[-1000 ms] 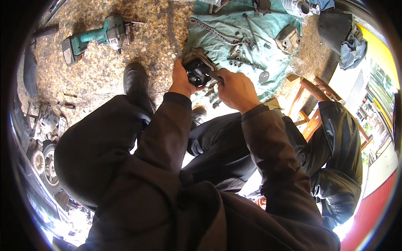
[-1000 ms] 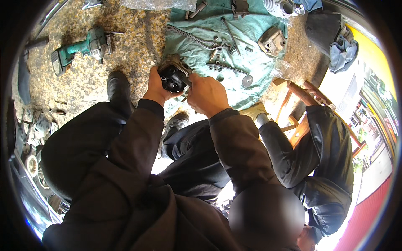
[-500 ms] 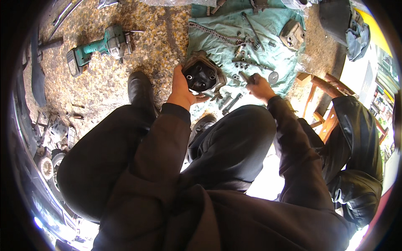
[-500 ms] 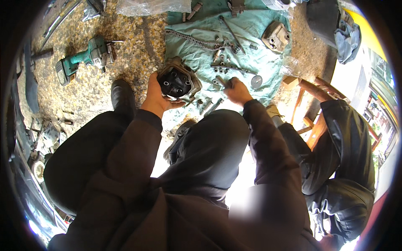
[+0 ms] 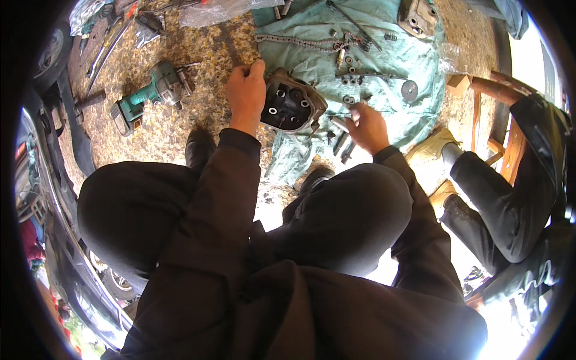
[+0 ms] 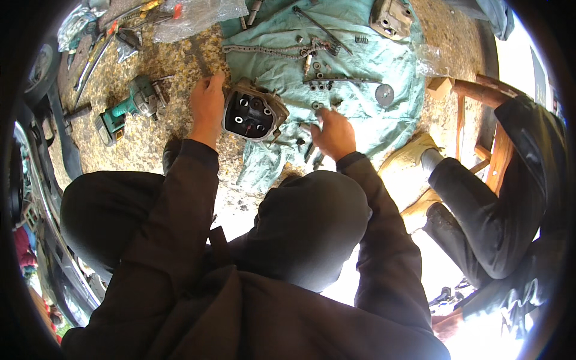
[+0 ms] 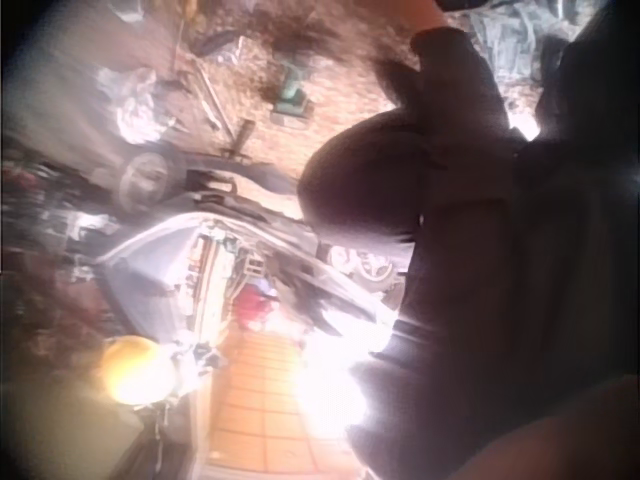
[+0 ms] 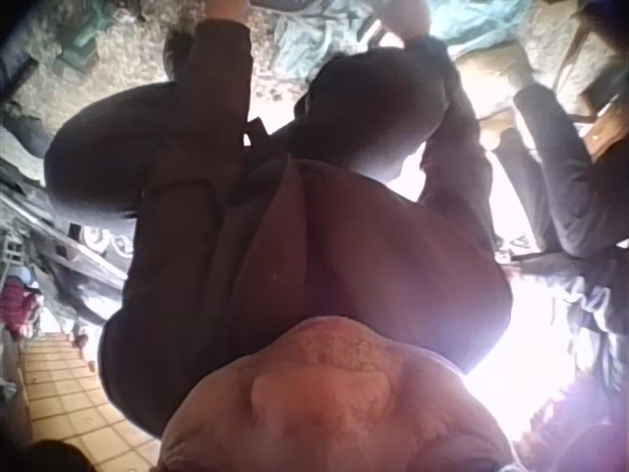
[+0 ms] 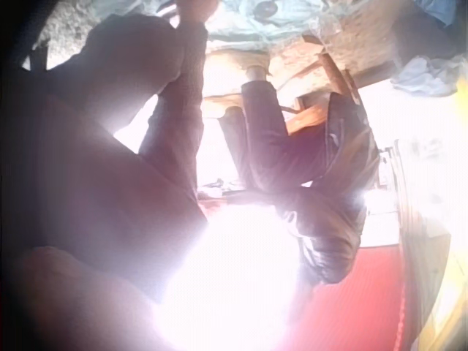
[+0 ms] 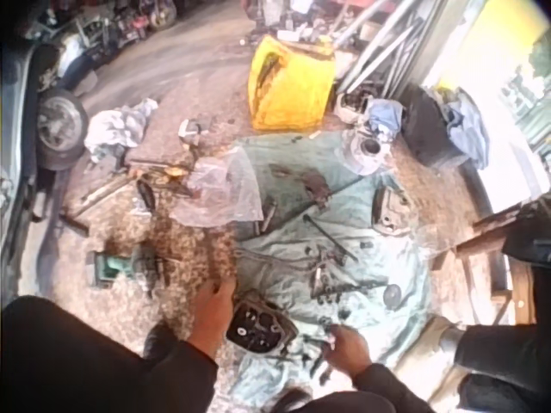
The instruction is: The person assembles a motorcycle engine cylinder head by inserting small metal components and fasteners into the head, then uses a screwdriver to tighten them. The person also retrieves a tool from a nearby cart and continues the assembly.
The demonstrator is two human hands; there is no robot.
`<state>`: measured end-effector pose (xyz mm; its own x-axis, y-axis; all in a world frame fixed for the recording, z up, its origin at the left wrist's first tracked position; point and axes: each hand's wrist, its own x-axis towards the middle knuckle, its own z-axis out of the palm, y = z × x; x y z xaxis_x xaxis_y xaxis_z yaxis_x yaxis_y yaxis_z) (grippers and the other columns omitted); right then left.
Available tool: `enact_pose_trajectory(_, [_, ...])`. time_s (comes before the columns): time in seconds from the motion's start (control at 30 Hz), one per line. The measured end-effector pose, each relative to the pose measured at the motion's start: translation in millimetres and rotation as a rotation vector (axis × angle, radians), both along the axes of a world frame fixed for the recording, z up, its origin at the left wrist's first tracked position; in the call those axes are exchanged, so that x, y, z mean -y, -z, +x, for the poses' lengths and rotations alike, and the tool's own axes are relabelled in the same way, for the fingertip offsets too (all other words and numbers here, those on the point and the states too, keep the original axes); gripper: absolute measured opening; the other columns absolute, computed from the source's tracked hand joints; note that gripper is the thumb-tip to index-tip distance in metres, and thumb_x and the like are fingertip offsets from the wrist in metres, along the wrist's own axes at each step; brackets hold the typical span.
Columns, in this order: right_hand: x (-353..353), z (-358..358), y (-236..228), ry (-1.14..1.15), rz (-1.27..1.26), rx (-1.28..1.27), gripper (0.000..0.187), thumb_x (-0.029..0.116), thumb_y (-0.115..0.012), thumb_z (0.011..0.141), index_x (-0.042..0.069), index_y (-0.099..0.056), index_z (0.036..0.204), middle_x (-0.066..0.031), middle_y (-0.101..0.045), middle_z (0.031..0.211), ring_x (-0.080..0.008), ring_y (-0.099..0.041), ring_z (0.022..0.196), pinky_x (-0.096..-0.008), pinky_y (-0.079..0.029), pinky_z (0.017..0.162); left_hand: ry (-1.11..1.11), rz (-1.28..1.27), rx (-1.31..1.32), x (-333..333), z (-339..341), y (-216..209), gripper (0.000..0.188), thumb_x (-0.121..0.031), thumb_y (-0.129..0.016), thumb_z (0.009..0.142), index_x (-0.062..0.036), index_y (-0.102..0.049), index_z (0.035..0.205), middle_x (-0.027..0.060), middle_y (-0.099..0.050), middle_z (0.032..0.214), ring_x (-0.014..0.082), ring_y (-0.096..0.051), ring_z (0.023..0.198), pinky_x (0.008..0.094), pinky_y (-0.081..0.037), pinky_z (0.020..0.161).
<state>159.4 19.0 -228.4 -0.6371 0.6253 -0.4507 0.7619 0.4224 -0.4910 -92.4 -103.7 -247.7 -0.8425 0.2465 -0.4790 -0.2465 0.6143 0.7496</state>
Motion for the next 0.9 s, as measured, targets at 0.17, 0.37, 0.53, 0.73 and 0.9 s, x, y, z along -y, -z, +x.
enact_pose_trajectory(0.17, [-21,-63,-39,-0.358,0.116,-0.524,0.011,0.007,-0.068,0.077,0.008,-0.067,0.088,-0.0100,-0.059,0.079,-0.0340,-0.061,0.071,-0.0448,-0.049,0.063,0.086,0.046,0.051,0,9,0,0.047,-0.041,-0.068,0.083,0.0017,-0.069,0.102,0.0179,-0.072,0.095,0.0323,-0.068,0.090,0.0404,-0.050,0.082])
enact_pose_trajectory(0.37, [-2,-108,-46,-0.600,0.177,-0.490,0.014,0.009,-0.067,0.076,0.012,-0.069,0.089,-0.0093,-0.058,0.081,-0.0337,-0.062,0.074,-0.0442,-0.051,0.062,0.171,0.056,-0.062,5,10,-2,0.049,-0.042,-0.067,0.082,0.0024,-0.069,0.104,0.0229,-0.071,0.097,0.0376,-0.069,0.093,0.0428,-0.052,0.083])
enact_pose_trajectory(0.53, [2,-111,-41,-0.672,0.230,-0.390,0.005,0.008,-0.063,0.077,0.008,-0.064,0.082,-0.0101,-0.058,0.082,-0.0342,-0.063,0.074,-0.0453,-0.052,0.064,0.233,0.046,-0.115,7,9,0,0.051,-0.042,-0.066,0.082,0.0044,-0.068,0.104,0.0257,-0.070,0.096,0.0407,-0.068,0.092,0.0441,-0.052,0.084])
enact_pose_trajectory(0.73, [2,-117,-42,-0.722,0.239,-0.375,0.010,0.006,-0.062,0.078,0.003,-0.061,0.087,-0.0143,-0.058,0.083,-0.0366,-0.063,0.076,-0.0454,-0.052,0.065,0.240,0.064,-0.124,8,11,5,0.053,-0.042,-0.064,0.083,0.0060,-0.067,0.103,0.0263,-0.070,0.094,0.0414,-0.068,0.092,0.0446,-0.052,0.083])
enact_pose_trajectory(0.9, [-12,-114,-52,-0.403,0.154,-0.579,0.012,0.003,-0.061,0.078,0.000,-0.058,0.088,-0.0187,-0.061,0.081,-0.0385,-0.062,0.074,-0.0437,-0.050,0.065,0.232,0.085,-0.125,10,9,11,0.052,-0.042,-0.066,0.083,0.0052,-0.067,0.104,0.0258,-0.070,0.096,0.0397,-0.068,0.094,0.0437,-0.052,0.083])
